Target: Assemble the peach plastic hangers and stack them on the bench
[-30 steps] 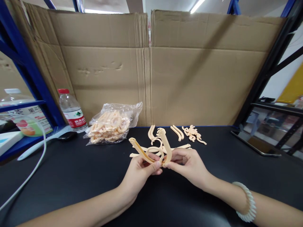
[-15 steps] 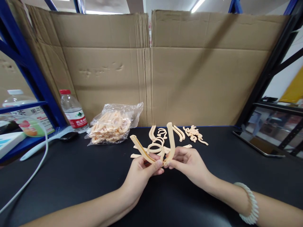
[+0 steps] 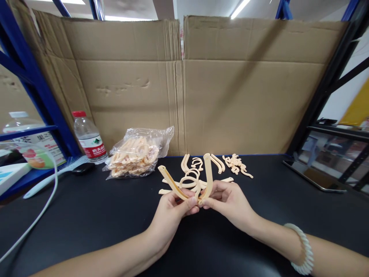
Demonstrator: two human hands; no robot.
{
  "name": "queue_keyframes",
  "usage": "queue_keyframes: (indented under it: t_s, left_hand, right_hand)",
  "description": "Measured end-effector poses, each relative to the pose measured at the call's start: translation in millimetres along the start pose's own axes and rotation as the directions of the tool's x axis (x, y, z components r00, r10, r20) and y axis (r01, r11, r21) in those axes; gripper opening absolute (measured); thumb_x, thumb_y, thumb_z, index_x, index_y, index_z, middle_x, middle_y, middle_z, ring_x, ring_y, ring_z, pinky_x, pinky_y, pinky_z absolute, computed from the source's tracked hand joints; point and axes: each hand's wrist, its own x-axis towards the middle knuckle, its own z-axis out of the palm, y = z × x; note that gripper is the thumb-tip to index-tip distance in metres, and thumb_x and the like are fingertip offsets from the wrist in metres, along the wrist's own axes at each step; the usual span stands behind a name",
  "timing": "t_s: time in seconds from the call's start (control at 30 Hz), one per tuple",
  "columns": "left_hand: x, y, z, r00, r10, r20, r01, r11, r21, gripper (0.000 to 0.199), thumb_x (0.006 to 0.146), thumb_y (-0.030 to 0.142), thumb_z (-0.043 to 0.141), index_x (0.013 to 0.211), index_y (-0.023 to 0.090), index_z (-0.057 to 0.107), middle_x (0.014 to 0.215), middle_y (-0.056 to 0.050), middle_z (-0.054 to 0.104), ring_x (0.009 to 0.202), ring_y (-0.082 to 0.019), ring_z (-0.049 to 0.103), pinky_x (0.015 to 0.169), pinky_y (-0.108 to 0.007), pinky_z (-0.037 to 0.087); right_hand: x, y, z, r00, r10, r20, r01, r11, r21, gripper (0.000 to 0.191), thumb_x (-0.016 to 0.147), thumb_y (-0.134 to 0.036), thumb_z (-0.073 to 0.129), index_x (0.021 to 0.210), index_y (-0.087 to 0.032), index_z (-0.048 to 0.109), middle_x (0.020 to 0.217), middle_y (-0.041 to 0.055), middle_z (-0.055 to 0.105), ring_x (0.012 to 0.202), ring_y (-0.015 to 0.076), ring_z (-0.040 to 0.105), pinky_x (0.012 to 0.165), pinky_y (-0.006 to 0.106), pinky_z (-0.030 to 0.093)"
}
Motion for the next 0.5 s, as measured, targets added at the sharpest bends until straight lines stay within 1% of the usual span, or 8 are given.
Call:
queue_keyframes:
  t_s: [0.1, 0.17, 0.27, 0.33, 0.4, 0.47, 0.5]
  left_hand:
    - [1, -2, 1.2, 1.0, -0.009, -0.026, 0.008, 0.999, -0.038, 0.025, 0.062, 0.027, 0.084, 0.075, 0.013, 0.068, 0.079, -0.005, 0.069, 0.072, -0.013, 0.062, 0.07, -0.022, 0.051]
    - [2, -2, 2.2, 0.999, -0.007, -0.036, 0.006, 0.999, -0.035, 0.027, 0.062, 0.028, 0.084, 0.077, 0.012, 0.068, 0.081, -0.006, 0.069, 0.074, -0.014, 0.062, 0.072, -0.023, 0.052]
    - [4, -1, 2.1, 0.999, 0.009, -0.033, -0.008, 1.0, 0.022, 0.03, 0.064, 0.031, 0.083, 0.079, 0.012, 0.066, 0.082, -0.006, 0.068, 0.069, -0.012, 0.061, 0.066, -0.022, 0.052]
    - [5, 1, -0.1, 0.999, 0.025, -0.045, -0.021, 0.996, 0.084, 0.032, 0.063, 0.032, 0.082, 0.079, 0.012, 0.063, 0.077, -0.003, 0.065, 0.062, -0.01, 0.059, 0.06, -0.02, 0.051]
    - [6, 5, -4.1, 0.997, 0.036, -0.073, -0.027, 0.992, 0.127, 0.034, 0.062, 0.033, 0.083, 0.078, 0.013, 0.06, 0.072, 0.001, 0.061, 0.058, -0.008, 0.057, 0.058, -0.019, 0.05]
    - [8, 9, -9.1, 0.993, 0.037, -0.108, -0.023, 0.991, 0.133, 0.035, 0.062, 0.032, 0.083, 0.077, 0.013, 0.057, 0.069, 0.002, 0.06, 0.059, -0.008, 0.057, 0.06, -0.019, 0.05]
    - [10, 11, -11.7, 0.992, 0.034, -0.125, -0.018, 0.992, 0.127, 0.036, 0.062, 0.031, 0.083, 0.077, 0.014, 0.055, 0.068, 0.002, 0.06, 0.06, -0.008, 0.057, 0.061, -0.019, 0.05]
  right_hand:
    - [1, 2, 3, 0.999, -0.01, -0.031, 0.01, 1.0, -0.016, 0.028, 0.067, -0.036, 0.08, 0.079, -0.016, 0.064, 0.078, 0.004, 0.07, 0.072, 0.0177, 0.068, 0.069, 0.029, 0.056]
    - [3, 2, 5, 0.999, -0.004, -0.032, 0.004, 1.0, -0.023, 0.03, 0.067, -0.037, 0.08, 0.079, -0.016, 0.062, 0.078, 0.0034, 0.069, 0.072, 0.0176, 0.067, 0.068, 0.029, 0.056]
    - [6, 0, 3, 1.0, -0.011, -0.007, 0.011, 0.999, -0.051, 0.03, 0.068, -0.037, 0.079, 0.082, -0.016, 0.062, 0.083, 0.0031, 0.067, 0.075, 0.0167, 0.065, 0.064, 0.027, 0.056]
    - [8, -5, -5, 1.0, -0.026, -0.013, 0.025, 0.998, -0.05, 0.03, 0.068, -0.036, 0.079, 0.085, -0.017, 0.062, 0.085, 0.0019, 0.064, 0.074, 0.0149, 0.063, 0.057, 0.023, 0.055]
    - [11, -12, -19, 1.0, -0.017, -0.005, 0.017, 0.999, -0.051, 0.028, 0.068, -0.034, 0.079, 0.083, -0.017, 0.062, 0.079, -0.0004, 0.06, 0.067, 0.0119, 0.06, 0.052, 0.021, 0.054]
    - [15, -20, -37, 0.998, 0.026, 0.06, -0.02, 0.994, -0.103, 0.026, 0.069, -0.033, 0.078, 0.079, -0.016, 0.062, 0.069, -0.0021, 0.058, 0.058, 0.0095, 0.056, 0.052, 0.022, 0.053]
    - [17, -23, -45, 0.994, 0.041, 0.1, -0.026, 0.989, -0.146, 0.026, 0.069, -0.032, 0.079, 0.078, -0.015, 0.062, 0.069, -0.0017, 0.059, 0.057, 0.0096, 0.057, 0.054, 0.023, 0.054]
